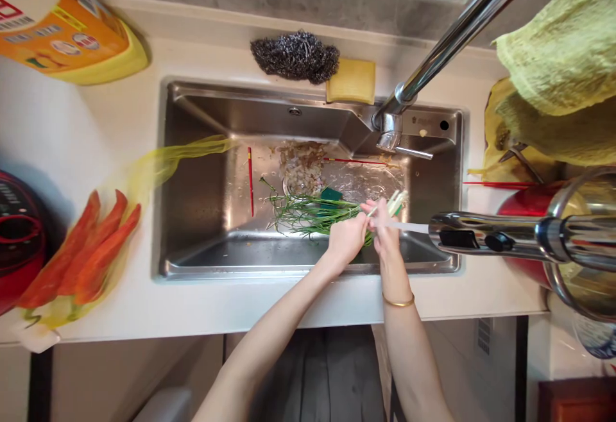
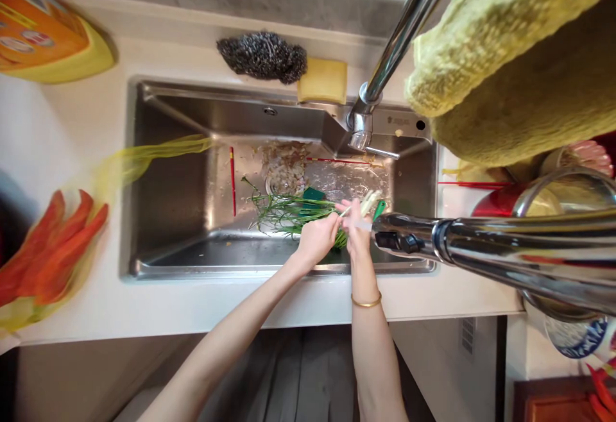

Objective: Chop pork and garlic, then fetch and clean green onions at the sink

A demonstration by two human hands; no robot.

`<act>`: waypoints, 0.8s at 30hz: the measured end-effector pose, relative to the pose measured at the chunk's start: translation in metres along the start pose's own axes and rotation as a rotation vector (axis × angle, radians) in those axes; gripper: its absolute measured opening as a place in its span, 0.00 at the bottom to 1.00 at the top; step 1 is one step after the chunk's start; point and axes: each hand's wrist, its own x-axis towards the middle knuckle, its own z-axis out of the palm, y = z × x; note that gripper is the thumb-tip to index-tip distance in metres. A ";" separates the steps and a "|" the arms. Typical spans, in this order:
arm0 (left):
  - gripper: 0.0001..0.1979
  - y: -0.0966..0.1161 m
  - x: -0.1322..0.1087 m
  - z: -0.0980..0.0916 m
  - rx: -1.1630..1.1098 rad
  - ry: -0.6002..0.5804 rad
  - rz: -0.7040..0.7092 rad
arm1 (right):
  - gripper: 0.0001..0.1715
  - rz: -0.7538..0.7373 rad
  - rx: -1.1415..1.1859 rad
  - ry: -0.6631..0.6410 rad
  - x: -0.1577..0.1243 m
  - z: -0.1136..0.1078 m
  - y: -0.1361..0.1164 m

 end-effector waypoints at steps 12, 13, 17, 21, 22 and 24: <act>0.17 -0.012 -0.005 0.002 0.102 0.074 0.045 | 0.20 0.020 -0.042 -0.063 0.012 -0.020 -0.012; 0.17 -0.012 -0.005 0.003 0.100 0.071 0.061 | 0.18 0.026 -0.043 -0.075 0.010 -0.019 -0.010; 0.18 -0.016 -0.008 0.007 0.078 0.055 0.071 | 0.19 -0.001 0.112 0.139 0.019 -0.027 -0.007; 0.17 -0.014 -0.002 0.010 0.059 0.077 0.034 | 0.23 0.116 0.018 -0.056 0.012 -0.022 -0.007; 0.16 -0.012 0.001 0.011 0.055 0.075 0.062 | 0.21 0.091 -0.037 -0.085 0.007 -0.017 -0.007; 0.15 -0.008 0.009 0.015 0.045 0.063 0.134 | 0.19 0.003 -0.138 -0.062 -0.001 -0.005 -0.008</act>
